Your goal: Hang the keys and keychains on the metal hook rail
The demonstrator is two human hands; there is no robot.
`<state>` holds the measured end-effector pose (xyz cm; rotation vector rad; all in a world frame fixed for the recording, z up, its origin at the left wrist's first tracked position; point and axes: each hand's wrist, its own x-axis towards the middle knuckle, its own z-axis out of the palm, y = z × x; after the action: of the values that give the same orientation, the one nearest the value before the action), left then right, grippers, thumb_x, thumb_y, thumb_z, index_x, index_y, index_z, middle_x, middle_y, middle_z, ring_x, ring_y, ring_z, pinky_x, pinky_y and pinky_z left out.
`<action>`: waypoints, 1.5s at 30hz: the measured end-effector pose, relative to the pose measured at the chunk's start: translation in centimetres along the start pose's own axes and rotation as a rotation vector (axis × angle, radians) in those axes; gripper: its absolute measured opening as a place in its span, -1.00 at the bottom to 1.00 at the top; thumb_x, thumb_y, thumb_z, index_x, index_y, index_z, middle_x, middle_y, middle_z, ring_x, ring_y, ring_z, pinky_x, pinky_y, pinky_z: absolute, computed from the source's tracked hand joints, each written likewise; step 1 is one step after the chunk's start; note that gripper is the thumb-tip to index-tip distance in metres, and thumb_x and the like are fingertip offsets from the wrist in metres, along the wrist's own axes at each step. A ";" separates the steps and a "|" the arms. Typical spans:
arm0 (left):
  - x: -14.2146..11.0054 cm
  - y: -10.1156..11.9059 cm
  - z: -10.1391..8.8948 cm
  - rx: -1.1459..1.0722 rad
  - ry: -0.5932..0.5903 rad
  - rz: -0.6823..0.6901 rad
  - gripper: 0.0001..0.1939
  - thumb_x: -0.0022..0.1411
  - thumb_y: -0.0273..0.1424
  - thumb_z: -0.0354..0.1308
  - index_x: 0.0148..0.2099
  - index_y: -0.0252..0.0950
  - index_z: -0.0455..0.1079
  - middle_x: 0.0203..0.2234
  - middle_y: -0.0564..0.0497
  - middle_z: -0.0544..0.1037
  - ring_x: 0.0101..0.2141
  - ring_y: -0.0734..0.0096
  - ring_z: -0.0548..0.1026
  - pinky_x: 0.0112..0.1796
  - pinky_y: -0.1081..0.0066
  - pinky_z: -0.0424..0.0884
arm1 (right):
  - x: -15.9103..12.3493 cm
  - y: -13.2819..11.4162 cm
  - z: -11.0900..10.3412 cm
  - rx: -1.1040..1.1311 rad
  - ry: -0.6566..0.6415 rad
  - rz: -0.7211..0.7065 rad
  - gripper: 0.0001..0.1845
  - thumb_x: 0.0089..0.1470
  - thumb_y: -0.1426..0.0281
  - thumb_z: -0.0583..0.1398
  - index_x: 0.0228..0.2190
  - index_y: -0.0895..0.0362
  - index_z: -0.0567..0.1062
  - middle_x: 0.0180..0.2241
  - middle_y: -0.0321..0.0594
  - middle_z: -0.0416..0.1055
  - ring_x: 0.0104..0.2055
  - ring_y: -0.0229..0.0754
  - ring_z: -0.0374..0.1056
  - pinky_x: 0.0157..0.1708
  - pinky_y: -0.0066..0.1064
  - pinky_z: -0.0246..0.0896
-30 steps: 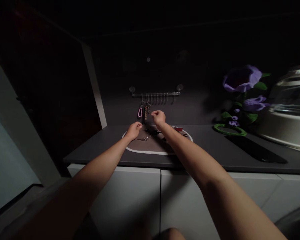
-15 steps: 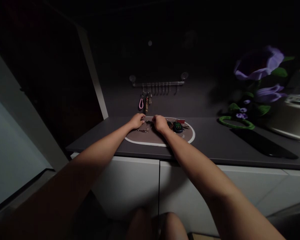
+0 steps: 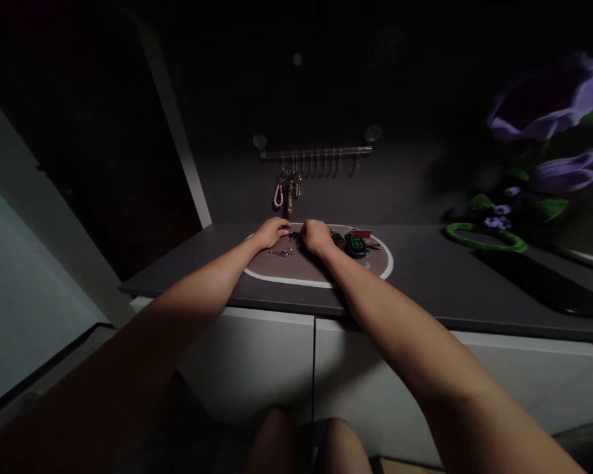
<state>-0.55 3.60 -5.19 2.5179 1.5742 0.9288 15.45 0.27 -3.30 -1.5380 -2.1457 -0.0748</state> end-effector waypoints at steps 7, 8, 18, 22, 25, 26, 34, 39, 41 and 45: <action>-0.1 0.4 -0.3 0.071 -0.012 0.000 -0.85 0.10 -0.48 0.08 -0.29 -0.31 0.46 -0.29 -0.05 0.48 -0.23 0.36 0.39 -0.16 0.42 0.26 | 0.0 -0.2 -0.2 -0.008 -0.003 -0.002 -0.77 -0.07 0.53 0.15 -0.34 0.17 0.56 -0.29 -0.07 0.50 -0.22 -0.12 0.39 -0.25 -0.46 0.16; -0.1 0.5 -0.3 0.069 -0.006 0.002 -0.86 0.10 -0.48 0.08 -0.30 -0.31 0.46 -0.30 -0.05 0.48 -0.24 0.36 0.39 -0.17 0.42 0.26 | 0.0 -0.2 -0.2 -0.008 -0.003 -0.003 -0.78 -0.08 0.53 0.16 -0.34 0.17 0.56 -0.30 -0.08 0.51 -0.23 -0.14 0.39 -0.26 -0.47 0.16; -0.8 1.7 -2.5 0.026 0.023 0.052 -0.84 0.12 -0.47 0.07 -0.30 -0.35 0.47 -0.37 -0.05 0.53 -0.31 0.38 0.42 -0.23 0.45 0.26 | 0.0 -0.2 -0.6 0.073 -0.008 -0.011 -0.80 -0.09 0.54 0.17 -0.37 0.18 0.55 -0.33 -0.09 0.50 -0.24 -0.13 0.38 -0.25 -0.45 0.15; -1.2 2.3 -3.3 0.001 0.040 0.067 -0.83 0.12 -0.46 0.05 -0.30 -0.35 0.47 -0.38 -0.04 0.53 -0.30 0.41 0.42 -0.22 0.47 0.26 | 0.0 -0.2 -0.6 0.103 0.017 0.001 -0.81 -0.09 0.52 0.17 -0.38 0.16 0.55 -0.34 -0.13 0.50 -0.25 -0.17 0.38 -0.24 -0.47 0.15; -1.3 2.6 -3.6 -0.049 0.070 0.079 -0.83 0.12 -0.49 0.03 -0.32 -0.36 0.46 -0.40 -0.02 0.53 -0.33 0.43 0.41 -0.23 0.48 0.26 | -0.1 -0.4 -0.8 0.148 0.036 0.013 -0.82 -0.09 0.50 0.17 -0.37 0.16 0.54 -0.34 -0.16 0.50 -0.27 -0.20 0.37 -0.24 -0.47 0.15; -1.3 2.8 -3.6 -0.078 0.081 0.076 -0.83 0.12 -0.50 0.03 -0.33 -0.37 0.45 -0.41 -0.01 0.52 -0.35 0.45 0.41 -0.25 0.48 0.26 | -0.2 -0.4 -0.8 0.177 0.047 0.016 -0.82 -0.09 0.50 0.17 -0.37 0.16 0.54 -0.35 -0.17 0.50 -0.28 -0.21 0.36 -0.24 -0.47 0.15; -1.3 3.4 -3.5 -0.513 0.097 -0.070 -0.87 0.13 -0.50 0.02 -0.32 -0.41 0.38 -0.56 0.07 0.41 -0.59 0.62 0.29 -0.45 0.53 0.26 | 0.1 -0.5 -0.6 0.653 0.107 0.056 -0.84 -0.09 0.47 0.16 -0.38 0.21 0.49 -0.40 -0.24 0.47 -0.38 -0.33 0.30 -0.31 -0.51 0.16; -1.0 3.0 -3.2 -0.675 0.112 -0.134 -0.89 0.12 -0.48 0.05 -0.28 -0.40 0.36 -0.53 0.06 0.42 -0.57 0.64 0.29 -0.48 0.55 0.25 | 0.2 -0.7 -0.5 0.962 0.077 0.057 -0.82 -0.13 0.51 0.15 -0.38 0.24 0.47 -0.43 -0.22 0.44 -0.44 -0.35 0.28 -0.33 -0.50 0.18; -1.0 2.9 -3.1 -0.703 0.126 -0.139 -0.88 0.12 -0.48 0.06 -0.27 -0.40 0.36 -0.53 0.06 0.42 -0.57 0.64 0.29 -0.50 0.58 0.23 | 0.2 -0.9 -0.7 1.036 0.069 0.063 -0.83 -0.12 0.49 0.14 -0.40 0.25 0.46 -0.42 -0.21 0.44 -0.44 -0.36 0.28 -0.33 -0.49 0.18; -1.0 2.8 -3.0 -0.751 0.164 -0.114 -0.86 0.11 -0.46 0.07 -0.27 -0.41 0.38 -0.54 0.05 0.42 -0.56 0.64 0.29 -0.54 0.61 0.19 | 0.0 -1.1 -0.9 1.063 0.078 0.062 -0.83 -0.11 0.37 0.16 -0.45 0.23 0.45 -0.44 -0.22 0.42 -0.43 -0.35 0.26 -0.34 -0.48 0.17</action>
<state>-0.09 0.57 -2.22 1.8472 1.0828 1.4043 14.84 -0.42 -2.27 -0.9129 -1.5894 0.8631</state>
